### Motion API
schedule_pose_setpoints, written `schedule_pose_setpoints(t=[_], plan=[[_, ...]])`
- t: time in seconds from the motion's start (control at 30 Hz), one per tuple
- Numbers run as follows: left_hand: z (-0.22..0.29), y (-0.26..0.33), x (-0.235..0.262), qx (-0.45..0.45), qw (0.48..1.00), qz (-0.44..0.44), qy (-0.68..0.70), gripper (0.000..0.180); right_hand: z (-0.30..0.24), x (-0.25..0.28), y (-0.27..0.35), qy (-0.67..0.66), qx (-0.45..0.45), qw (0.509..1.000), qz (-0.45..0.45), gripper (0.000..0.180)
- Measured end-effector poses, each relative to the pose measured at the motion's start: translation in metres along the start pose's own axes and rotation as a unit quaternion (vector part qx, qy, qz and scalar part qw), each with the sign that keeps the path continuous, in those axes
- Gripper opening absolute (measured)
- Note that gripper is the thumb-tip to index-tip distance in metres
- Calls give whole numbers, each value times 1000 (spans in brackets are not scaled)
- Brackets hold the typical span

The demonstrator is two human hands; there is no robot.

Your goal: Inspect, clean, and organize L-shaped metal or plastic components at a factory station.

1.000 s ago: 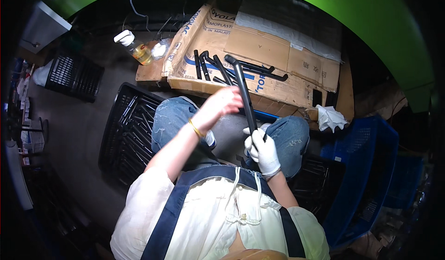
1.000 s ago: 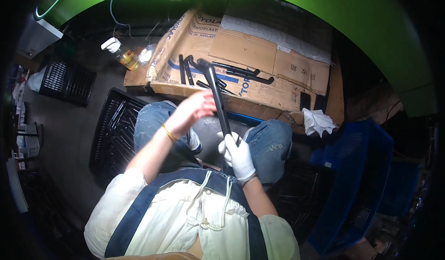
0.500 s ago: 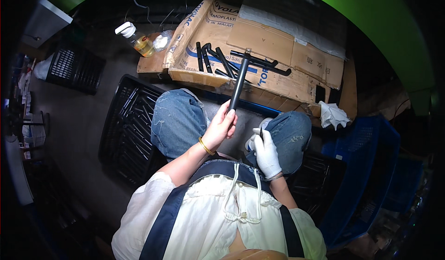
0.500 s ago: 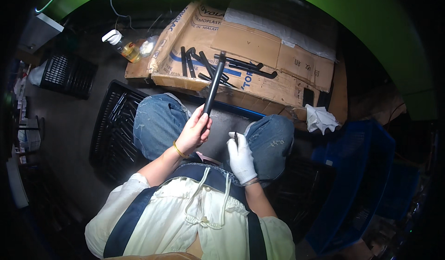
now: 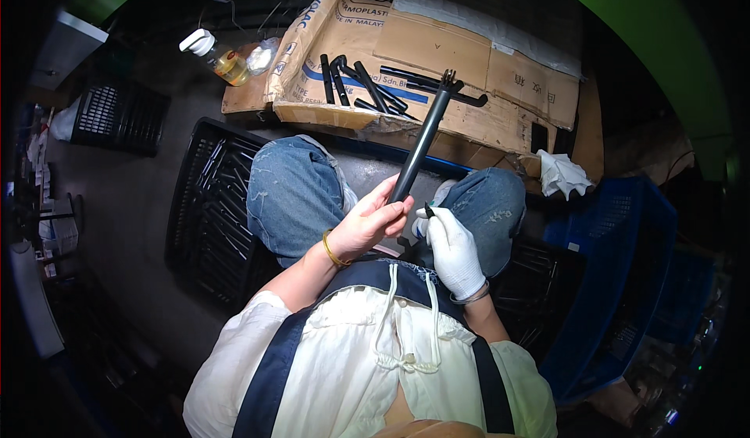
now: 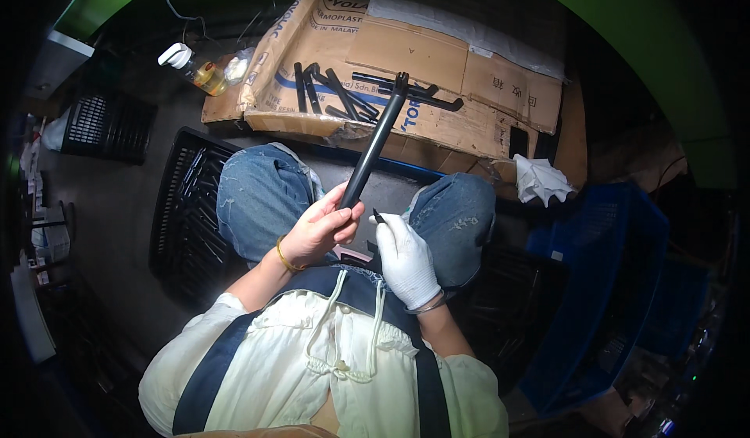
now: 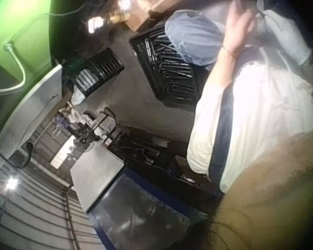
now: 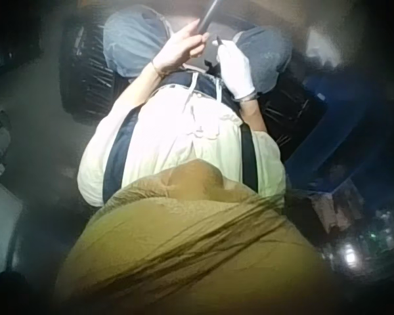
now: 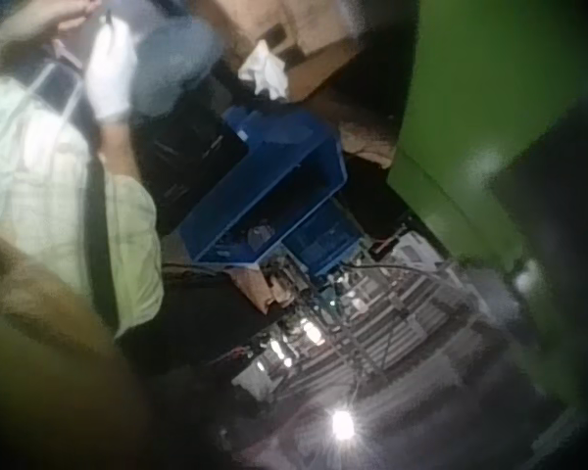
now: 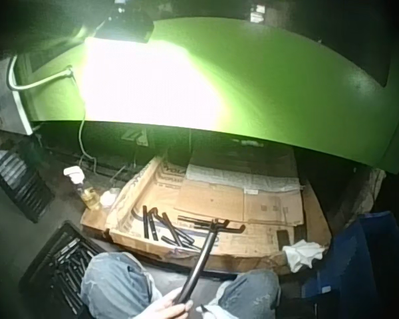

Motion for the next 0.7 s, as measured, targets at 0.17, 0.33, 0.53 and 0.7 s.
schedule_pose_setpoints(t=[0.17,0.33,0.53,0.7], plan=[[2,2,-5,15,998,-20,50,44,-5,6,0,-36,30,999,22,24],[-12,8,-13,105,976,-52,186,50,-3,5,-14,-71,-7,997,31,24],[-27,13,-32,164,961,-124,186,55,-1,-6,-36,-300,-101,948,-1,18],[-18,8,-24,40,995,-25,-85,39,-5,3,-43,-283,-95,954,37,17]])
Point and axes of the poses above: each hand's wrist, its own y-axis away from the middle knuckle, its own x-axis out of the back of the hand, z = x × y, the point moved 8 cm from there along -y, towards the middle knuckle, and after that the axes turned 3 degrees about -y, right-handed, at the moved point
